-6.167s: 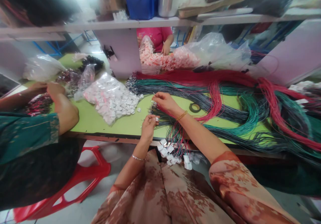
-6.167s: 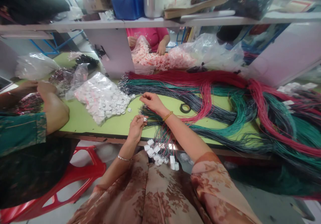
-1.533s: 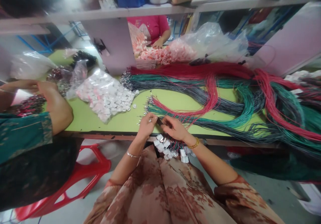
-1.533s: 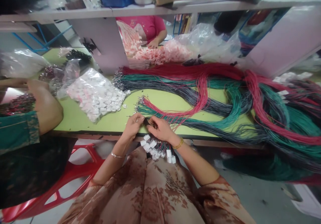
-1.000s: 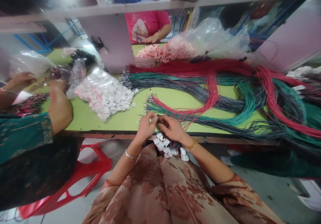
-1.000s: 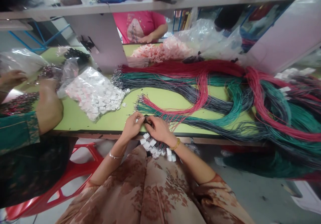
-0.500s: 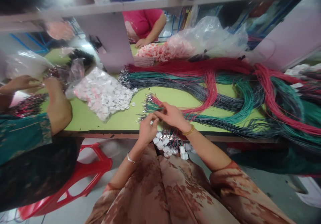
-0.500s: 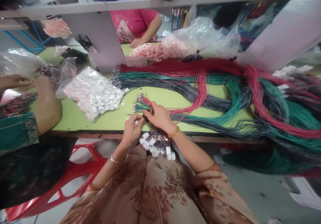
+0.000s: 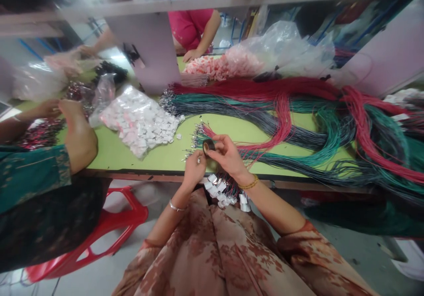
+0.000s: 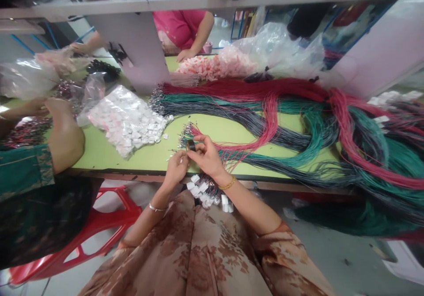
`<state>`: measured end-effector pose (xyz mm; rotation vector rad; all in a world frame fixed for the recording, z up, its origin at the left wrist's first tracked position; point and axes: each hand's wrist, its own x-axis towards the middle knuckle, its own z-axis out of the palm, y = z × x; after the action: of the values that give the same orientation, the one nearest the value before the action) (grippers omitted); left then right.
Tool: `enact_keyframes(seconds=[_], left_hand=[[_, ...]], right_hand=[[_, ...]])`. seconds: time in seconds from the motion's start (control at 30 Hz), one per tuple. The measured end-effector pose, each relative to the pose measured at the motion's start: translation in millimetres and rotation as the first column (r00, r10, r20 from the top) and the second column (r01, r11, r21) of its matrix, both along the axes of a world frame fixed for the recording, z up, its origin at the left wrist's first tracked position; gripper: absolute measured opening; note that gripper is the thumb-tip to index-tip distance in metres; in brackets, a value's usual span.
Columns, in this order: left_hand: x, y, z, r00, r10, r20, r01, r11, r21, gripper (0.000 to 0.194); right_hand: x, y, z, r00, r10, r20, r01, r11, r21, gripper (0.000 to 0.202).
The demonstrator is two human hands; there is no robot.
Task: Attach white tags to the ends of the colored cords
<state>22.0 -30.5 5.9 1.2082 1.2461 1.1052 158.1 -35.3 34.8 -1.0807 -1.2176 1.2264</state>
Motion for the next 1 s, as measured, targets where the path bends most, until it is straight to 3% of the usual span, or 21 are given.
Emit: enact_keyframes(seconds=[0.13, 0.27, 0.37, 0.5, 0.57, 0.67, 0.77, 0.93, 1.0], left_hand=[[-3.3, 5.9, 8.5, 0.971, -0.162, 0.173, 0.195, 0.962, -0.193, 0.014], [-4.6, 10.2, 14.9, 0.934, -0.201, 0.294, 0.276, 0.931, -0.239, 0.026], [-5.9, 11.1, 18.2, 0.957, -0.24, 0.159, 0.269, 0.944, -0.19, 0.027], [-5.8, 7.2, 24.3, 0.94, -0.268, -0.211, 0.278, 0.96, 0.02, 0.019], [-4.6, 3.8, 27.8, 0.86, -0.251, -0.444, 0.337, 0.933, 0.127, 0.014], [-3.3, 0.5, 32.3, 0.691, -0.226, -0.686, 0.428, 0.894, 0.136, 0.01], [-6.0, 2.7, 33.8, 0.644, -0.293, -0.707, 0.459, 0.887, 0.05, 0.012], [-13.2, 11.2, 30.3, 0.716, -0.497, -0.49, 0.509, 0.852, -0.12, 0.028], [-10.9, 10.5, 27.5, 0.747, -0.494, -0.445, 0.496, 0.86, -0.122, 0.03]], right_hand=[[7.3, -13.1, -8.7, 0.992, -0.041, -0.123, 0.041, 0.999, -0.001, 0.039], [11.8, -26.1, -15.5, 0.997, -0.045, -0.064, 0.045, 0.999, -0.008, 0.032], [14.1, -32.5, -18.3, 0.999, -0.004, 0.034, 0.006, 0.998, -0.056, 0.034], [17.8, -30.7, -20.3, 0.986, 0.047, 0.161, -0.026, 0.991, -0.134, 0.039], [19.4, -26.1, -20.6, 0.979, 0.115, 0.168, -0.084, 0.98, -0.179, 0.034], [19.2, -19.6, -19.5, 0.97, 0.198, 0.14, -0.163, 0.959, -0.231, 0.02], [16.1, -18.7, -16.0, 0.968, 0.206, 0.144, -0.168, 0.957, -0.238, 0.008], [14.4, -23.9, -8.5, 0.941, 0.223, 0.256, -0.167, 0.961, -0.222, 0.007], [16.5, -23.8, -7.8, 0.922, 0.238, 0.306, -0.183, 0.963, -0.198, 0.009]])
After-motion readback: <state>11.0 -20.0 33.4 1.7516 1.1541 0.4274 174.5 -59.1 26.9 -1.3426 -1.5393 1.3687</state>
